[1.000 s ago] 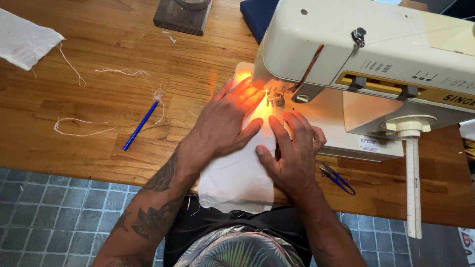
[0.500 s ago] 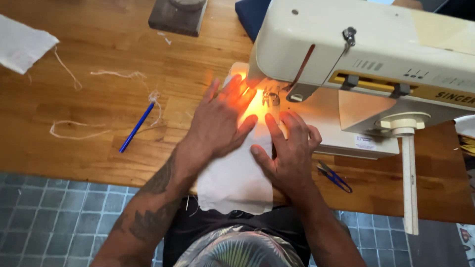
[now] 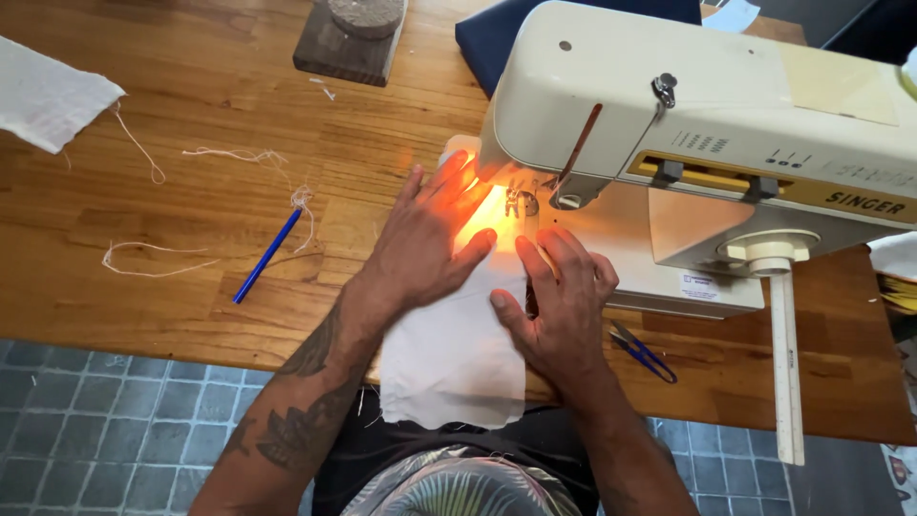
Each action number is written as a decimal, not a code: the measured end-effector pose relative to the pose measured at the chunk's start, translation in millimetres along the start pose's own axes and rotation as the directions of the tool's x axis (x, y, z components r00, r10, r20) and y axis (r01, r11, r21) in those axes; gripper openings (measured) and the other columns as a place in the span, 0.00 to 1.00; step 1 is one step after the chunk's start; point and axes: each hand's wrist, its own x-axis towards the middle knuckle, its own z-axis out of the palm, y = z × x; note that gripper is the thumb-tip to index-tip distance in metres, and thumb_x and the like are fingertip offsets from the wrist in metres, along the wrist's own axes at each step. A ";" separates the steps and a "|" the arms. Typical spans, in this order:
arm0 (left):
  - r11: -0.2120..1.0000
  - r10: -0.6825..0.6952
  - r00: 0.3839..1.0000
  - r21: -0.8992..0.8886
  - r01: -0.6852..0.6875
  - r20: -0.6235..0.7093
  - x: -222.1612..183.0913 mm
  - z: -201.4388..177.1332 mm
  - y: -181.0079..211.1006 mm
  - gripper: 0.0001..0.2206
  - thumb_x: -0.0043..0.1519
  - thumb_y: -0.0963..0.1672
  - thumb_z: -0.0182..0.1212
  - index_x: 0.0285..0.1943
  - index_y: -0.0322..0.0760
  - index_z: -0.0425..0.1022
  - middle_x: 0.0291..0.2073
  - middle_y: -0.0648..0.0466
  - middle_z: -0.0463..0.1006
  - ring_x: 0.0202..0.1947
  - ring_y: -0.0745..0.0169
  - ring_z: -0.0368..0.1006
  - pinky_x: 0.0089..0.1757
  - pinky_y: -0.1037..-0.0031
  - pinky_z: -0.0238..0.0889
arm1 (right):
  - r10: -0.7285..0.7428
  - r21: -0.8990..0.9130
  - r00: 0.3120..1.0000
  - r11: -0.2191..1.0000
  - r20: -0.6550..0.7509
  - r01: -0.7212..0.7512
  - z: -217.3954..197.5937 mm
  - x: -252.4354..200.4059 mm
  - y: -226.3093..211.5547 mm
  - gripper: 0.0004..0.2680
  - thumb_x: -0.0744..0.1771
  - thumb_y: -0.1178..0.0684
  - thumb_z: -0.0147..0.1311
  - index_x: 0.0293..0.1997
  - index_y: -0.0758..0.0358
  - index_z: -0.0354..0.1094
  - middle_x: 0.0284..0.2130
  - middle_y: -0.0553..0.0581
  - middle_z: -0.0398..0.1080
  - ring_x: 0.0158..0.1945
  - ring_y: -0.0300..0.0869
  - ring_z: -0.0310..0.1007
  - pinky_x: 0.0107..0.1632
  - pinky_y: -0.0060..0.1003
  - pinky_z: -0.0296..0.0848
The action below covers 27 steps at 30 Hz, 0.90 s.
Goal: Threading a vintage sewing machine and preparing fabric scraps for sewing.
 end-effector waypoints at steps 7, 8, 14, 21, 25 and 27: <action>0.668 -0.332 0.941 -0.721 0.186 -0.065 42.8 -26.1 -11.1 0.26 0.79 0.48 0.47 0.88 0.42 0.69 0.81 0.40 0.75 0.84 0.35 0.63 0.79 0.38 0.52 | -0.016 0.002 1.000 1.000 -0.023 0.016 -2.7 1.8 0.5 0.26 0.76 0.25 0.48 0.72 0.58 0.74 0.65 0.59 0.72 0.75 0.54 0.72 0.71 0.53 0.51; 0.596 -0.327 0.944 -0.763 0.251 0.055 53.0 -44.9 -0.4 0.39 0.70 0.60 0.37 0.86 0.41 0.70 0.83 0.42 0.72 0.84 0.39 0.63 0.78 0.39 0.49 | -0.013 -0.034 1.000 0.999 0.008 0.014 -7.1 3.6 -3.8 0.24 0.77 0.28 0.47 0.70 0.58 0.74 0.66 0.60 0.72 0.75 0.55 0.73 0.71 0.53 0.53; 0.483 -0.145 0.897 -0.761 0.432 0.418 114.4 -85.4 3.7 0.63 0.47 0.75 0.22 0.88 0.42 0.51 0.86 0.38 0.61 0.88 0.41 0.55 0.77 0.38 0.42 | -0.025 -0.078 0.999 0.997 0.041 0.028 -9.2 1.6 -3.2 0.21 0.76 0.32 0.50 0.70 0.57 0.74 0.67 0.61 0.73 0.75 0.55 0.73 0.71 0.53 0.55; 0.360 -0.097 0.913 -0.841 0.404 0.396 132.7 -82.9 11.0 0.61 0.51 0.73 0.31 0.88 0.36 0.65 0.84 0.39 0.73 0.88 0.45 0.60 0.80 0.45 0.36 | -0.035 -0.090 0.999 0.995 0.040 0.039 -11.6 3.3 -4.9 0.20 0.76 0.34 0.53 0.71 0.56 0.73 0.67 0.60 0.73 0.75 0.54 0.73 0.71 0.53 0.54; 0.295 0.102 0.984 -0.949 0.112 0.148 123.1 -56.4 -0.7 0.47 0.68 0.69 0.31 0.81 0.39 0.74 0.68 0.49 0.86 0.68 0.59 0.79 0.67 0.67 0.69 | -0.011 -0.085 0.998 0.996 0.063 0.017 -13.2 -2.1 -3.2 0.19 0.76 0.35 0.56 0.72 0.54 0.74 0.68 0.60 0.72 0.77 0.55 0.72 0.71 0.54 0.54; -0.071 0.091 0.981 -0.981 0.179 0.172 117.8 -41.5 -16.2 0.39 0.75 0.64 0.38 0.85 0.40 0.67 0.67 0.49 0.83 0.63 0.58 0.80 0.64 0.60 0.73 | -0.017 -0.100 0.997 0.995 0.072 0.024 -11.7 1.7 -4.6 0.20 0.76 0.35 0.54 0.72 0.54 0.74 0.67 0.59 0.72 0.77 0.54 0.72 0.71 0.53 0.54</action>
